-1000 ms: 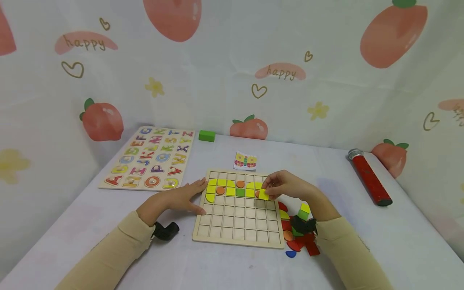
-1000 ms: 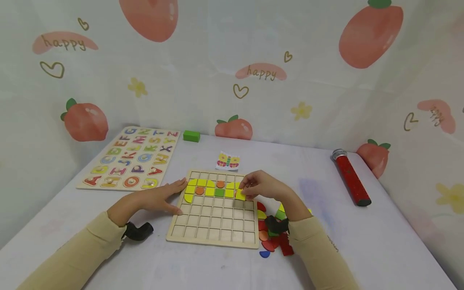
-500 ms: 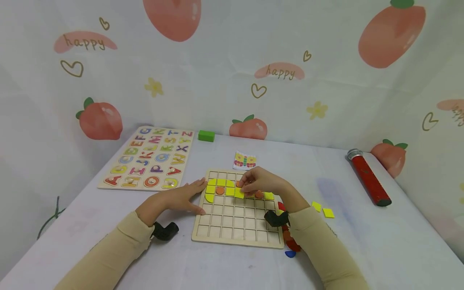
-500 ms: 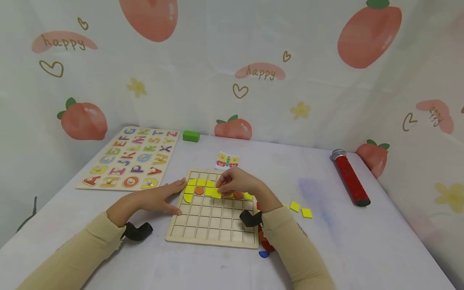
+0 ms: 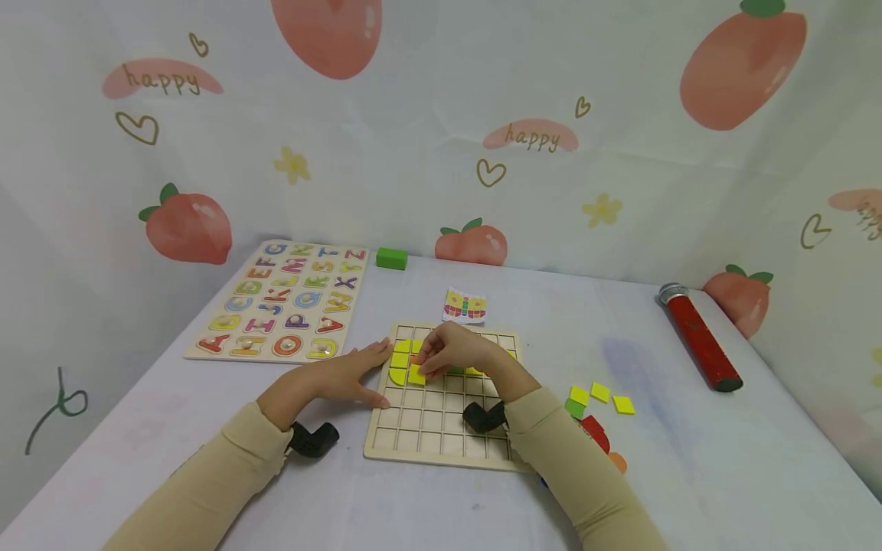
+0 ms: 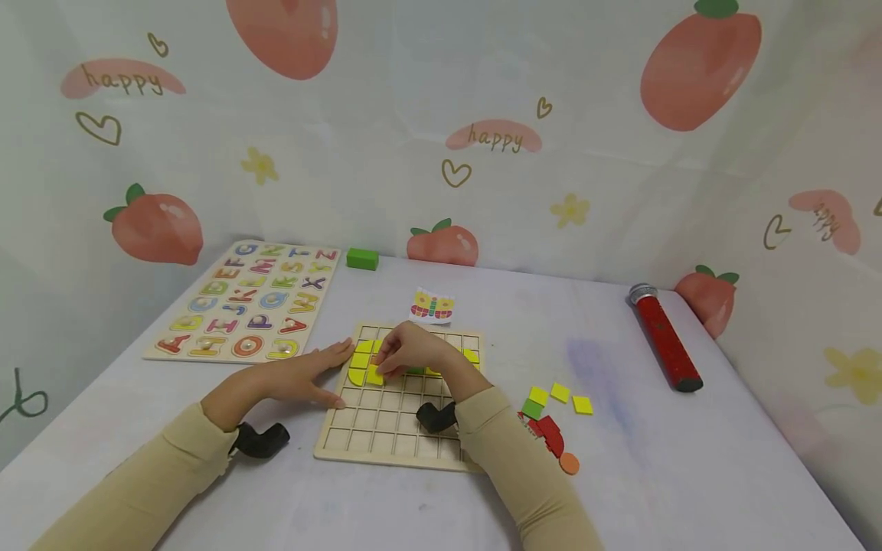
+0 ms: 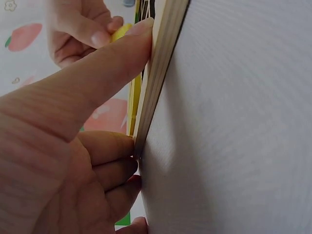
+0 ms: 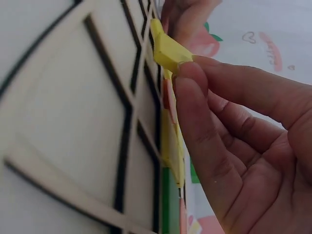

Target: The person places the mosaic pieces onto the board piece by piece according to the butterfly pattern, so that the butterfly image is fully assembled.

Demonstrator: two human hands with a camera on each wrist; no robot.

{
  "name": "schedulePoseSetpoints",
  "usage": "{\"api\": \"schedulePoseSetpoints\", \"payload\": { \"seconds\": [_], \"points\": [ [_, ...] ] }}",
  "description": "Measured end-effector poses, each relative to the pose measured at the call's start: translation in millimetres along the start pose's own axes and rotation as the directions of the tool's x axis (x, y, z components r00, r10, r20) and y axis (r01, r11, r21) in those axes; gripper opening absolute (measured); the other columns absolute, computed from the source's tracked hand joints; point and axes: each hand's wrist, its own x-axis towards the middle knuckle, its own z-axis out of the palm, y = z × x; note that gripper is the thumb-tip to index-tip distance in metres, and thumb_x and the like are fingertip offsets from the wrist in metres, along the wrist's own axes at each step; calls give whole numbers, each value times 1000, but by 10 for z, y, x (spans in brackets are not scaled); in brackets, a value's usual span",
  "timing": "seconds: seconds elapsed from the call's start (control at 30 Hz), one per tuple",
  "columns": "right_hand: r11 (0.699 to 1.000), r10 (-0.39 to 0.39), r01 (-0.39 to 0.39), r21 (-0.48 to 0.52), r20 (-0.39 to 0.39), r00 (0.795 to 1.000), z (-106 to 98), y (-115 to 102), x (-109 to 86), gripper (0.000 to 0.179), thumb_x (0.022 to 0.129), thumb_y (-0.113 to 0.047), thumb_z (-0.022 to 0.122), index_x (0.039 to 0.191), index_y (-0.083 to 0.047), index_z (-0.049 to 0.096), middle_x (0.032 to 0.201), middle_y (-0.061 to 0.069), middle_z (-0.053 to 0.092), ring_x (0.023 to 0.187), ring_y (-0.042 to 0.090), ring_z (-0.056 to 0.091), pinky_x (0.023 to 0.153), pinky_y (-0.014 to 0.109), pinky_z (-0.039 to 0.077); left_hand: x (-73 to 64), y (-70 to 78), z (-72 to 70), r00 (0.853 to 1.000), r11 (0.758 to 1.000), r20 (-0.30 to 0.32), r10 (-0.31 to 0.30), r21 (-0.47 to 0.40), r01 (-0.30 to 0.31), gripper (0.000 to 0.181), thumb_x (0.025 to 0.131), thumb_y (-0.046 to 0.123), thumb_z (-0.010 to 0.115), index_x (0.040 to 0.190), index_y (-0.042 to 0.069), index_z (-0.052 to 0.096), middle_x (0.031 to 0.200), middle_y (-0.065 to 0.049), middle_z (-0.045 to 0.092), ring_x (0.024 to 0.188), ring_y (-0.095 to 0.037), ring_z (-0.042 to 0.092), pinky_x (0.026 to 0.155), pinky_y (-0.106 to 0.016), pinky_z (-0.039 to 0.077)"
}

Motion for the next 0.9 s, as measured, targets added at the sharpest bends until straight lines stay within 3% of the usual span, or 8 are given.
{"api": "schedulePoseSetpoints", "payload": {
  "seconds": [0.33,0.9],
  "points": [
    [979,-71,61,-194,-44,997,81,15,11,10,78,-11,74,83,-4,69,70,-2,64,60,6,50,57,16,44,-10,-10,2,1000,1000,-1,0,8,0,99,77,51,69,150,11,16,159,-7,5,145,-33,5,117,-54,10],
    [964,-69,47,-262,-77,995,92,16,16,11,78,-13,75,79,-4,68,70,-3,61,63,7,48,59,16,41,-10,0,-2,1000,1000,0,11,7,-11,98,78,50,69,150,10,16,158,-8,5,145,-33,5,117,-54,9]
  ]
}}
